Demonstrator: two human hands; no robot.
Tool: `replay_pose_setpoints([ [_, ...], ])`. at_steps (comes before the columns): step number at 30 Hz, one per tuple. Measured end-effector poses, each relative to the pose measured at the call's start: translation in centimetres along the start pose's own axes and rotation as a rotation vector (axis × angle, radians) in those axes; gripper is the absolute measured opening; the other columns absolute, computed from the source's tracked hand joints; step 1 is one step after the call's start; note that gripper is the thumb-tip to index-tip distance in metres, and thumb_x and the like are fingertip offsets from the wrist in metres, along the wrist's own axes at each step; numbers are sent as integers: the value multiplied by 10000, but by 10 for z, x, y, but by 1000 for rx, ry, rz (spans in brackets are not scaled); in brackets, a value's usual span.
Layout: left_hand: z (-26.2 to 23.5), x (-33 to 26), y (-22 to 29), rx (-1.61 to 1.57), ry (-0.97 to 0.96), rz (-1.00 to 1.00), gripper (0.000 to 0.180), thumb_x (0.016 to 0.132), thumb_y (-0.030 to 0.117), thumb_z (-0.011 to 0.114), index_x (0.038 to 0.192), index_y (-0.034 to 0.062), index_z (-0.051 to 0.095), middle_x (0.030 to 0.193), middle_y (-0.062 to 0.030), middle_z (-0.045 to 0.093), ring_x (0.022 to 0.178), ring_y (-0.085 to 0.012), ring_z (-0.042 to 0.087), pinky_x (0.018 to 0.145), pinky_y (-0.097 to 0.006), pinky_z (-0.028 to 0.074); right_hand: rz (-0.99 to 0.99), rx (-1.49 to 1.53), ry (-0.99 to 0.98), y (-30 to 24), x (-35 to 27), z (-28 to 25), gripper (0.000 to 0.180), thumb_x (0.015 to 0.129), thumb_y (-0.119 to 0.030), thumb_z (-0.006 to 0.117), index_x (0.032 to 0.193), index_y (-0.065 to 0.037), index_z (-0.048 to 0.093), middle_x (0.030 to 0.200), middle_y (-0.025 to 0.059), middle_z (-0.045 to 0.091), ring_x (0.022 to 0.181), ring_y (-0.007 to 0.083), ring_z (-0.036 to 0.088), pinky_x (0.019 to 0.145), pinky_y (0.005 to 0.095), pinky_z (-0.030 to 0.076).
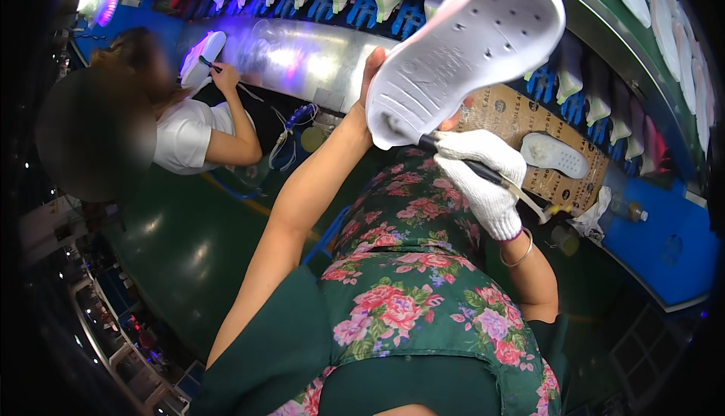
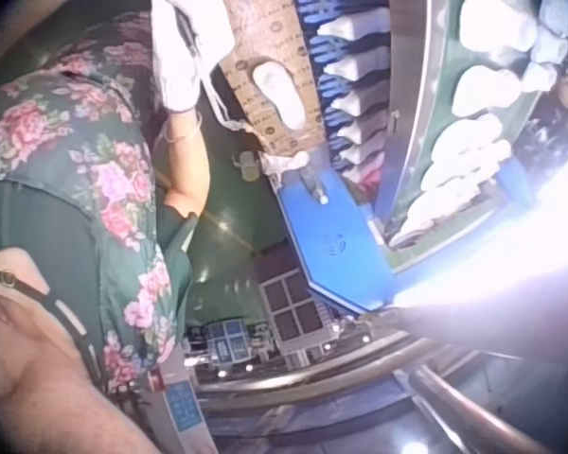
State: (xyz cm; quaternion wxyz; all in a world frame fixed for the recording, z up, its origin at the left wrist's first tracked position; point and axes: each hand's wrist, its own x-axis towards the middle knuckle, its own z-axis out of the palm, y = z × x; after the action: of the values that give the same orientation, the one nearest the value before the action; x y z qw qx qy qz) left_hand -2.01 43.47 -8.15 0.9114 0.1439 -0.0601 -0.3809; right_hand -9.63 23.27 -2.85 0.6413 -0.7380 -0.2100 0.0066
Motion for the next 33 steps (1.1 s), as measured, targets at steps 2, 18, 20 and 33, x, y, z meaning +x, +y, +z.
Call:
replay_pose_setpoints([
  [2, 7, -1, 2, -5, 20, -27, 1072, 702, 772, 688, 1512, 123, 417, 1339, -306, 501, 1060, -432, 570, 763, -517, 537, -186, -135, -49, -5, 2, 1, 246, 777, -28, 785, 1014, -91, 764, 972, 103, 754, 840, 243, 730, 750, 322, 572],
  [18, 13, 5, 15, 75, -56, -57, 1031, 723, 733, 686, 1498, 108, 418, 1263, -347, 511, 878, -426, 586, 684, -448, 522, -128, 54, -100, -8, -4, 23, 221, 775, -19, 798, 987, -71, 762, 973, 97, 755, 824, 226, 723, 738, 324, 569],
  [20, 11, 2, 18, 45, 21, -54, 1000, 739, 723, 685, 1488, 113, 427, 1264, -342, 511, 900, -432, 582, 686, -452, 522, 94, 109, 8, -2, -7, 19, 158, 795, -19, 798, 949, -38, 771, 981, 86, 761, 854, 194, 719, 795, 317, 569],
  [33, -7, -28, -16, 11, 243, 156, 755, 1009, 565, 377, 1509, -2, 375, 1282, -265, 617, 994, -403, 697, 903, -512, 571, -199, -403, 209, 11, 56, -33, 168, 800, -5, 775, 963, -45, 765, 972, 100, 757, 872, 210, 725, 801, 307, 563],
])
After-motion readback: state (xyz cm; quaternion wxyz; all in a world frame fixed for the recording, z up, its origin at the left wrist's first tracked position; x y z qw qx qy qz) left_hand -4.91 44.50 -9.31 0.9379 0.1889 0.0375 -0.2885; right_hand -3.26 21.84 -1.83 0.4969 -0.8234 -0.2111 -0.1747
